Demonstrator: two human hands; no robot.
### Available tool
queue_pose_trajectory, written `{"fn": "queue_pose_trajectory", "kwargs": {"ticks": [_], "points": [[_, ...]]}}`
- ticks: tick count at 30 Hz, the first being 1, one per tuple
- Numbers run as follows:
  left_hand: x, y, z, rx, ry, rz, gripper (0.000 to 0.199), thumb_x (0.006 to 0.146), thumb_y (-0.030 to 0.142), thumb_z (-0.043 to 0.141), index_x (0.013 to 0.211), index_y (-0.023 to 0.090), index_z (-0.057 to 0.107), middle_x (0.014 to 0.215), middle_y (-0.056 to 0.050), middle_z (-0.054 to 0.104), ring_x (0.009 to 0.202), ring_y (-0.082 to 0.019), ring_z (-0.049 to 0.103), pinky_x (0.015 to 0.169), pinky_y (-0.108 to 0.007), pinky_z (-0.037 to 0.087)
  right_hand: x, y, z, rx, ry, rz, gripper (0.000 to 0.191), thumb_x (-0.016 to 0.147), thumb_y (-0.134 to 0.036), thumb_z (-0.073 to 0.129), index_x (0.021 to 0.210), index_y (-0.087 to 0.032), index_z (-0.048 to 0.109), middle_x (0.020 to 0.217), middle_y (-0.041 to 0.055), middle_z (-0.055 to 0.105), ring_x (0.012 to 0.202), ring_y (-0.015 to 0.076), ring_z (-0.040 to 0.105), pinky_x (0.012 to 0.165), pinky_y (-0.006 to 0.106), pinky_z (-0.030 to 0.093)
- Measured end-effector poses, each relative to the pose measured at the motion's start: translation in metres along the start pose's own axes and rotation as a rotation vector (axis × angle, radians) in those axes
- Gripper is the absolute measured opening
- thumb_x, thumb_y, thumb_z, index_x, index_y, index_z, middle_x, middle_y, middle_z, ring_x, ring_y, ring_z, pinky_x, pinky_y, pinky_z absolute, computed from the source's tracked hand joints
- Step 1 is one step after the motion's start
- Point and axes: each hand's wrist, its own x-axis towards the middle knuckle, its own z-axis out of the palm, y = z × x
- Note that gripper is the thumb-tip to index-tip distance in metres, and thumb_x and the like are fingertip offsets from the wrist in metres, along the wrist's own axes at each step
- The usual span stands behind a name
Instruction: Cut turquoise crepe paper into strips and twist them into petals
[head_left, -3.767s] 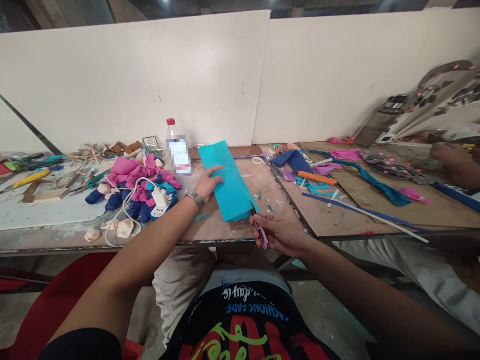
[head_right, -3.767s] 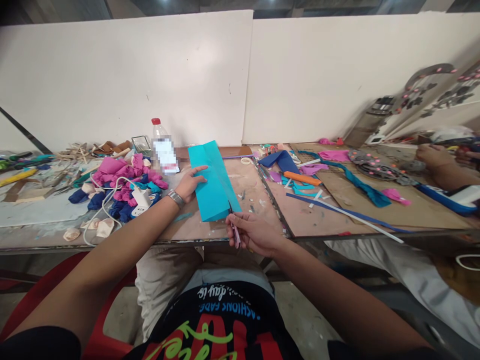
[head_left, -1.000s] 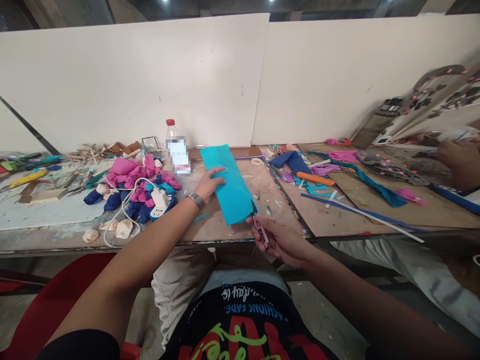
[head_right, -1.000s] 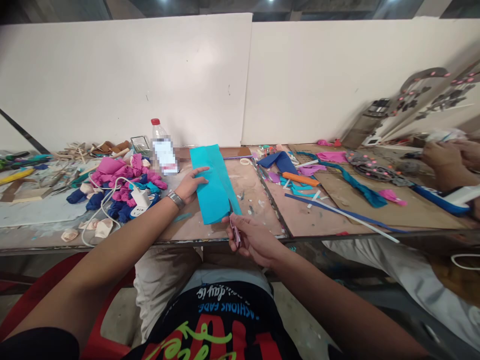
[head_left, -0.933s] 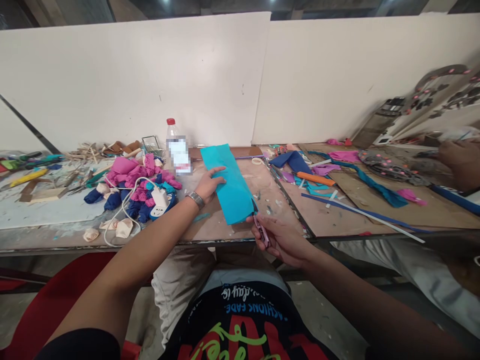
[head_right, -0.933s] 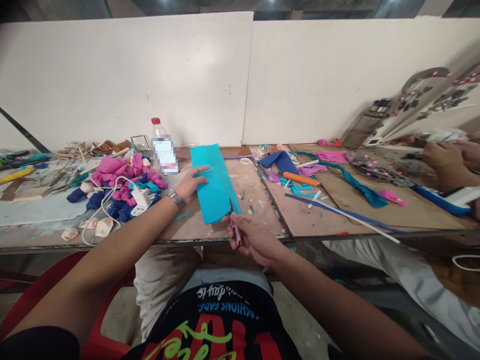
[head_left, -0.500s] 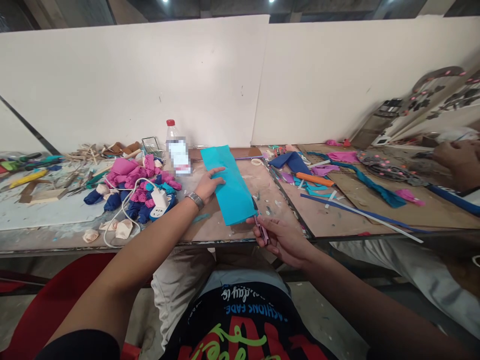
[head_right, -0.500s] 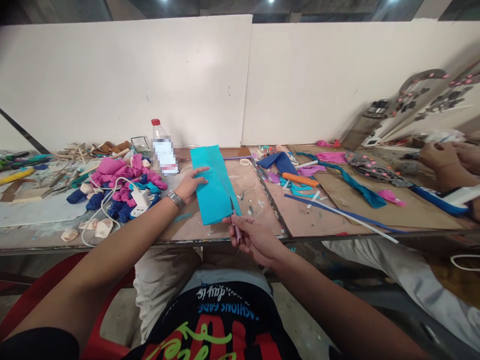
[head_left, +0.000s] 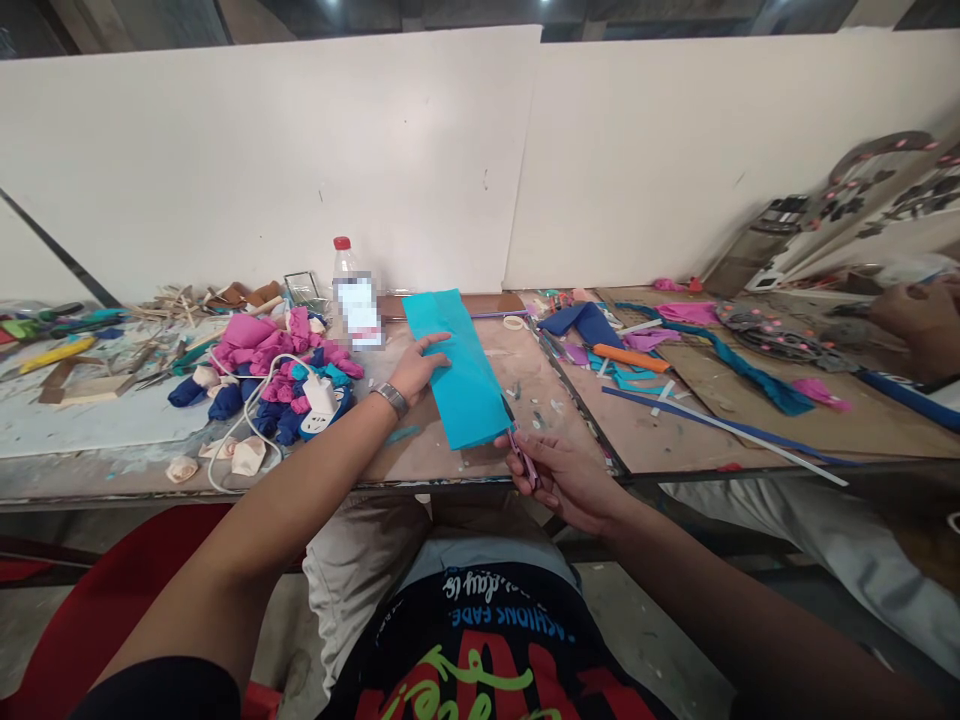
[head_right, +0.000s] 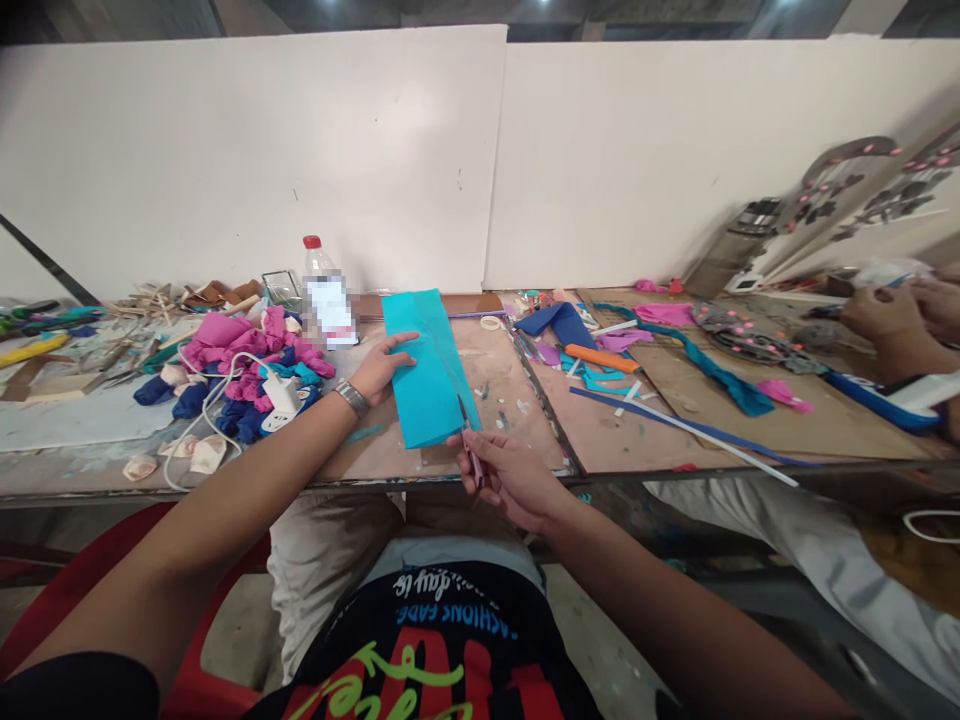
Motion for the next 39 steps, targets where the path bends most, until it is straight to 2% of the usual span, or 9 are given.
{"fn": "queue_pose_trajectory", "kwargs": {"ticks": [13, 17, 25, 31, 35, 37, 39], "points": [[0.001, -0.001, -0.001, -0.006, -0.011, -0.003, 0.066, 0.060, 0.004, 0.072, 0.125, 0.017, 0.066, 0.092, -0.005, 0.075, 0.074, -0.017, 0.069, 0.071, -0.032, 0.058, 0.001, 0.002, 0.001, -0.018, -0.007, -0.017, 0.041, 0.078, -0.050, 0.085, 0.094, -0.015, 0.072, 0.066, -0.0023, 0.061, 0.049, 0.0067, 0.057, 0.031, 0.012, 0.027], [0.001, -0.001, 0.000, 0.004, -0.013, 0.003, 0.065, 0.060, 0.005, 0.072, 0.123, 0.017, 0.067, 0.093, -0.005, 0.075, 0.074, -0.018, 0.069, 0.071, -0.032, 0.058, -0.001, 0.000, 0.002, 0.007, 0.002, -0.008, 0.038, 0.083, -0.048, 0.082, 0.099, -0.014, 0.074, 0.068, -0.0023, 0.061, 0.050, 0.0061, 0.057, 0.031, 0.011, 0.029], [0.000, -0.001, 0.000, -0.010, -0.017, -0.003, 0.062, 0.060, 0.004, 0.071, 0.120, 0.018, 0.068, 0.090, -0.003, 0.075, 0.071, -0.017, 0.069, 0.067, -0.030, 0.058, 0.001, -0.005, 0.001, -0.022, 0.068, 0.022, 0.029, 0.095, -0.043, 0.066, 0.098, -0.014, 0.072, 0.065, -0.0004, 0.064, 0.044, 0.0069, 0.055, 0.029, 0.013, 0.028], [0.003, -0.003, -0.002, -0.006, -0.033, -0.006, 0.065, 0.061, 0.006, 0.075, 0.124, 0.017, 0.067, 0.094, -0.004, 0.075, 0.073, -0.016, 0.070, 0.070, -0.031, 0.059, 0.001, -0.010, 0.000, -0.066, 0.112, -0.018, 0.033, 0.088, -0.047, 0.073, 0.092, -0.014, 0.071, 0.065, -0.0011, 0.062, 0.043, 0.0061, 0.051, 0.031, 0.015, 0.025], [0.003, -0.004, -0.004, -0.002, -0.052, -0.003, 0.066, 0.063, 0.010, 0.079, 0.127, 0.017, 0.066, 0.088, -0.004, 0.074, 0.069, -0.016, 0.069, 0.068, -0.031, 0.059, 0.004, -0.010, -0.003, -0.202, 0.099, -0.100, 0.042, 0.079, -0.056, 0.079, 0.088, -0.016, 0.069, 0.058, -0.0040, 0.057, 0.042, 0.0065, 0.048, 0.032, 0.015, 0.022], [0.002, -0.004, -0.004, -0.001, -0.066, -0.018, 0.068, 0.064, 0.011, 0.081, 0.130, 0.018, 0.065, 0.083, -0.003, 0.073, 0.067, -0.017, 0.069, 0.067, -0.032, 0.059, 0.005, -0.010, -0.006, -0.347, 0.109, -0.161, 0.042, 0.081, -0.058, 0.077, 0.082, -0.017, 0.065, 0.050, -0.0054, 0.053, 0.039, 0.0064, 0.043, 0.033, 0.016, 0.025], [0.001, -0.003, -0.003, -0.003, -0.072, -0.030, 0.068, 0.065, 0.012, 0.083, 0.130, 0.019, 0.066, 0.081, -0.002, 0.073, 0.067, -0.017, 0.069, 0.067, -0.032, 0.059, 0.007, -0.010, -0.009, -0.476, 0.143, -0.218, 0.040, 0.083, -0.057, 0.075, 0.081, -0.019, 0.062, 0.050, -0.0050, 0.056, 0.037, 0.0068, 0.044, 0.034, 0.018, 0.030]]}}
